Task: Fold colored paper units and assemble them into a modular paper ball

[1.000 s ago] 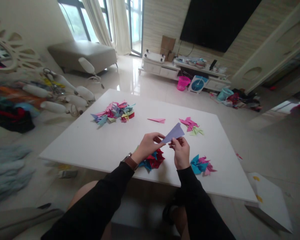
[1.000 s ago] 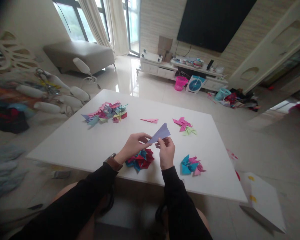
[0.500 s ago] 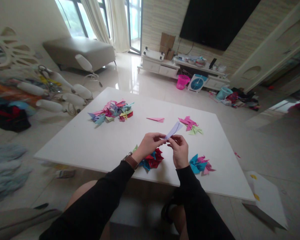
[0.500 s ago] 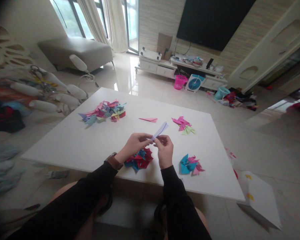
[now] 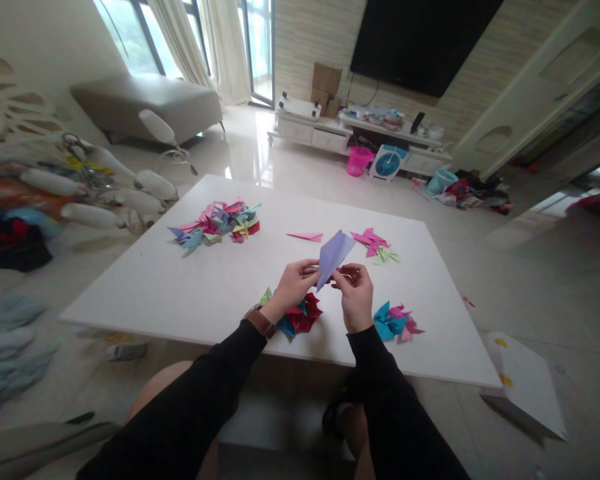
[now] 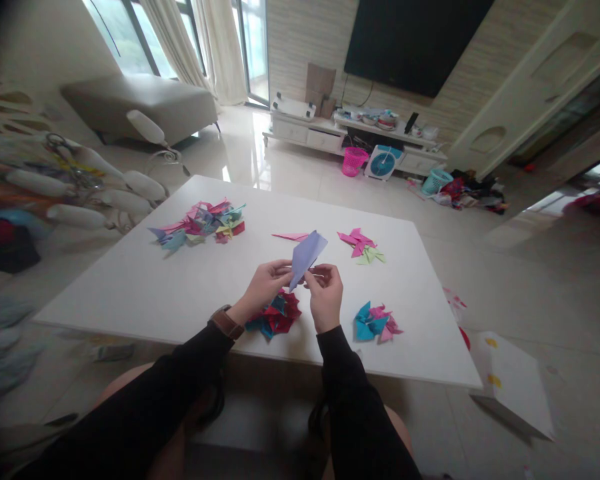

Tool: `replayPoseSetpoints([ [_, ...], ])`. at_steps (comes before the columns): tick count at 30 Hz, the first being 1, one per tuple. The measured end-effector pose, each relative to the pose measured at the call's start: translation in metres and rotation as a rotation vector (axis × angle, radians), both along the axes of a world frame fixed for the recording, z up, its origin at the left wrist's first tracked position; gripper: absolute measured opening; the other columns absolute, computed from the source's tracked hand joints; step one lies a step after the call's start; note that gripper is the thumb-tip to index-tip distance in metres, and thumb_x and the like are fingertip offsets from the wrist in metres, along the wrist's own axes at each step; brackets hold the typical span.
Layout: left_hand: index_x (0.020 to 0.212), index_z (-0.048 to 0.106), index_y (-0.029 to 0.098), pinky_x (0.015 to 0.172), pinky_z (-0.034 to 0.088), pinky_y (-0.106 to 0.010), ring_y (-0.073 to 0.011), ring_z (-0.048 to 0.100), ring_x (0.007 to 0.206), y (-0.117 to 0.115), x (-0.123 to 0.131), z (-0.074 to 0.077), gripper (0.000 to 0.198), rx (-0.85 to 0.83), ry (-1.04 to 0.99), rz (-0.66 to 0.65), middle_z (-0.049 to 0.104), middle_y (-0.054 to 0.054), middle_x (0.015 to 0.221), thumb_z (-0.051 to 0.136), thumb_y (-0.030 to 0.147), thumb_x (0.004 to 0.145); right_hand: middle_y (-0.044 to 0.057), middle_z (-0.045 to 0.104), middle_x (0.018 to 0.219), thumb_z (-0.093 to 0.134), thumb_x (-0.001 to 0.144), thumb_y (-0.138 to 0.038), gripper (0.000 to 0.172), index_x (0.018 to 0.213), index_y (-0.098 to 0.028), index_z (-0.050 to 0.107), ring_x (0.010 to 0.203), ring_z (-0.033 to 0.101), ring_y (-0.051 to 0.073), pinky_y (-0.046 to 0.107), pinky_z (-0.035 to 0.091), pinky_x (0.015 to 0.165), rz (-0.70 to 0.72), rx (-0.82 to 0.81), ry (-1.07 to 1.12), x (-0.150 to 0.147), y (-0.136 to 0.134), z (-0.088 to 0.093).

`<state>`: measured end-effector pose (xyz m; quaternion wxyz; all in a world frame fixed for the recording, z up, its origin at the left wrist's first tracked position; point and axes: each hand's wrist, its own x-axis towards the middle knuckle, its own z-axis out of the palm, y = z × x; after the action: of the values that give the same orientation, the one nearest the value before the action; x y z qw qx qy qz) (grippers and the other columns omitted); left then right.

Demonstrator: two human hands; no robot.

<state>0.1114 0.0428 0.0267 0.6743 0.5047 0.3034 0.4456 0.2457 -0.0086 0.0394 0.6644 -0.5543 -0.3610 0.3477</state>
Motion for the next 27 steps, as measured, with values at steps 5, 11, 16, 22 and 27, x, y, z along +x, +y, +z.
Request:
replayPoseSetpoints([
  [5,0.109,0.07,0.01,0.075,0.058,-0.033,-0.0196,0.073,0.075,-0.0036,0.002,0.003,0.042,-0.054,-0.026,-0.042,0.078,-0.013,0.092,0.081,0.036,0.078,0.001,0.069,0.085,0.081,0.073,-0.034,0.033,0.091,-0.021,0.056,0.073,0.068,0.016,0.029,0.056,0.063,0.015,-0.006,-0.062,0.0006,-0.0001,0.0013],
  [11,0.108,0.07,0.012,0.074,0.057,-0.034,-0.0194,0.073,0.073,-0.0037,0.0023,0.0083,0.042,-0.089,-0.041,-0.046,0.078,-0.012,0.089,0.083,0.036,0.077,0.002,0.068,0.086,0.081,0.073,-0.039,0.035,0.091,-0.021,0.057,0.075,0.067,0.017,0.029,0.056,0.062,0.015,-0.004,-0.085,0.0007,0.0014,0.003],
  [16,0.107,0.07,0.011,0.07,0.056,-0.03,-0.0161,0.069,0.068,-0.0048,0.0034,0.0078,0.039,-0.074,-0.028,-0.027,0.078,-0.011,0.085,0.081,0.034,0.077,0.002,0.067,0.091,0.084,0.069,-0.041,0.041,0.093,-0.021,0.056,0.079,0.067,0.018,0.029,0.054,0.063,0.022,-0.033,-0.18,-0.0012,-0.0007,0.0043],
  [22,0.11,0.069,0.01,0.07,0.056,-0.029,-0.0158,0.069,0.07,-0.0065,0.0036,0.0054,0.04,-0.075,-0.037,-0.028,0.077,-0.011,0.087,0.079,0.031,0.078,0.003,0.067,0.089,0.081,0.072,-0.039,0.037,0.093,-0.021,0.056,0.081,0.068,0.019,0.029,0.053,0.063,0.012,-0.05,-0.204,-0.0021,-0.0032,0.0061],
  [27,0.109,0.068,0.011,0.068,0.054,-0.028,-0.0156,0.069,0.069,-0.0056,0.0034,0.003,0.039,-0.054,-0.033,-0.023,0.077,-0.01,0.085,0.079,0.03,0.077,0.002,0.067,0.09,0.08,0.073,-0.037,0.036,0.095,-0.022,0.056,0.08,0.068,0.019,0.028,0.053,0.061,0.029,-0.044,-0.242,-0.0048,-0.0047,0.0067],
])
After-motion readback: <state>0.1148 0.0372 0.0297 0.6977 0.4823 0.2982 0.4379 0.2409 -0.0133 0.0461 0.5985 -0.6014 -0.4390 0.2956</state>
